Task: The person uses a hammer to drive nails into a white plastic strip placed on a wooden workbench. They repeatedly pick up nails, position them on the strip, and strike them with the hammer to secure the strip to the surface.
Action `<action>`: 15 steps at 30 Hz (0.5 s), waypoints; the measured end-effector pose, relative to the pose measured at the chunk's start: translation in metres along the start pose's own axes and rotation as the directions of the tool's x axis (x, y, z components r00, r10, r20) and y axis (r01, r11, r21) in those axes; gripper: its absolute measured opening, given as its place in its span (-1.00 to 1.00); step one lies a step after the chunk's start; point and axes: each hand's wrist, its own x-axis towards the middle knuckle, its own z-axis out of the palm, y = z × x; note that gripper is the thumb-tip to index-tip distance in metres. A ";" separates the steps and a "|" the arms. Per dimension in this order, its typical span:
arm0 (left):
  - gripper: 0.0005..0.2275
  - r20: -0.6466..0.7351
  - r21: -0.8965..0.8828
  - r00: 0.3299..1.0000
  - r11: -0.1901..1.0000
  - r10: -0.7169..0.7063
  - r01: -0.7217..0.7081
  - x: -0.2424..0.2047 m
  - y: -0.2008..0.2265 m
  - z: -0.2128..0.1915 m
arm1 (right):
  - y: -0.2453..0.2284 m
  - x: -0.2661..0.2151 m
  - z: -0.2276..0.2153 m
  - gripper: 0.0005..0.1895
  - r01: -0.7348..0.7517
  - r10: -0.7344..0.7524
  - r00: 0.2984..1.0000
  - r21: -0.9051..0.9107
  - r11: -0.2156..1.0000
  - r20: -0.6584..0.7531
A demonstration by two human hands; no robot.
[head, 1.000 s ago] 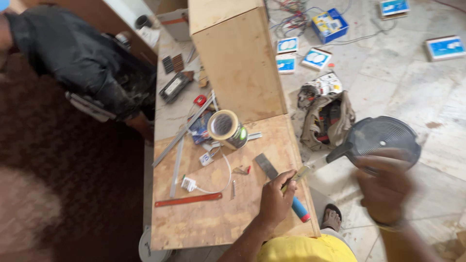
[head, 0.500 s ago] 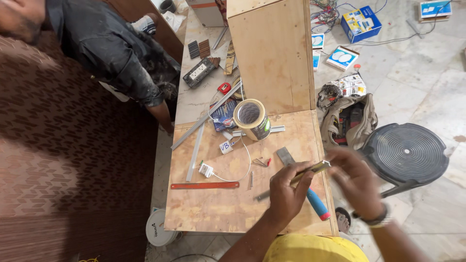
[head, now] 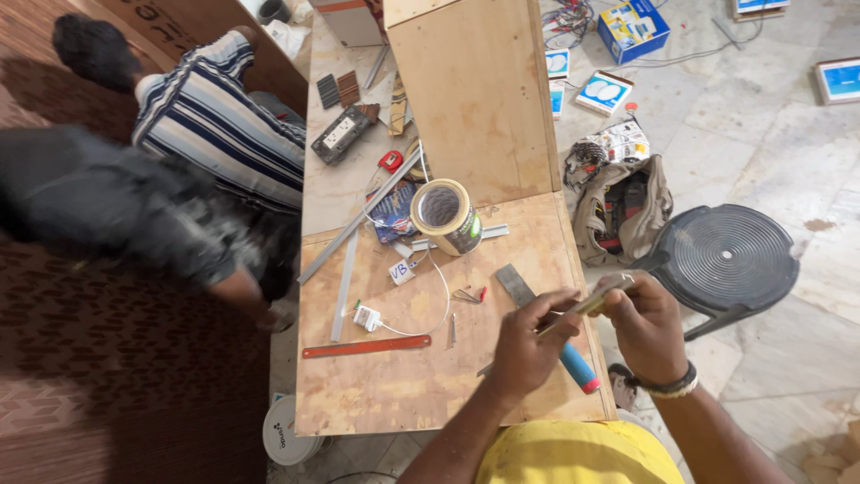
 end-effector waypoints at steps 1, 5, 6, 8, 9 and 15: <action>-0.73 0.041 -0.032 0.999 0.999 -0.020 0.021 -0.001 -0.006 -0.004 | -0.002 0.003 -0.003 -0.78 -0.008 0.007 1.000 0.063 0.998 0.016; -0.72 0.244 -0.197 0.966 0.970 -0.089 0.139 0.005 -0.025 -0.017 | -0.008 0.010 -0.013 -0.78 -0.020 0.018 0.975 0.006 1.000 0.221; -0.74 0.256 -0.233 0.961 0.957 -0.109 0.171 0.006 -0.027 -0.018 | -0.010 0.012 -0.016 -0.78 -0.047 0.045 0.970 0.004 0.999 0.240; -0.75 0.280 -0.302 0.948 0.924 -0.150 0.235 0.008 -0.025 -0.018 | -0.013 0.014 -0.018 -0.76 -0.101 0.090 0.961 0.028 0.994 0.262; -0.75 0.190 -0.227 0.978 0.966 -0.083 0.126 0.007 -0.021 -0.017 | -0.015 0.015 -0.019 -0.73 -0.128 0.109 0.958 0.055 0.990 0.265; -0.74 0.040 0.369 0.894 0.824 0.447 -0.429 0.010 0.009 -0.022 | -0.015 0.016 -0.022 -0.69 -0.405 0.270 0.899 0.422 0.811 0.344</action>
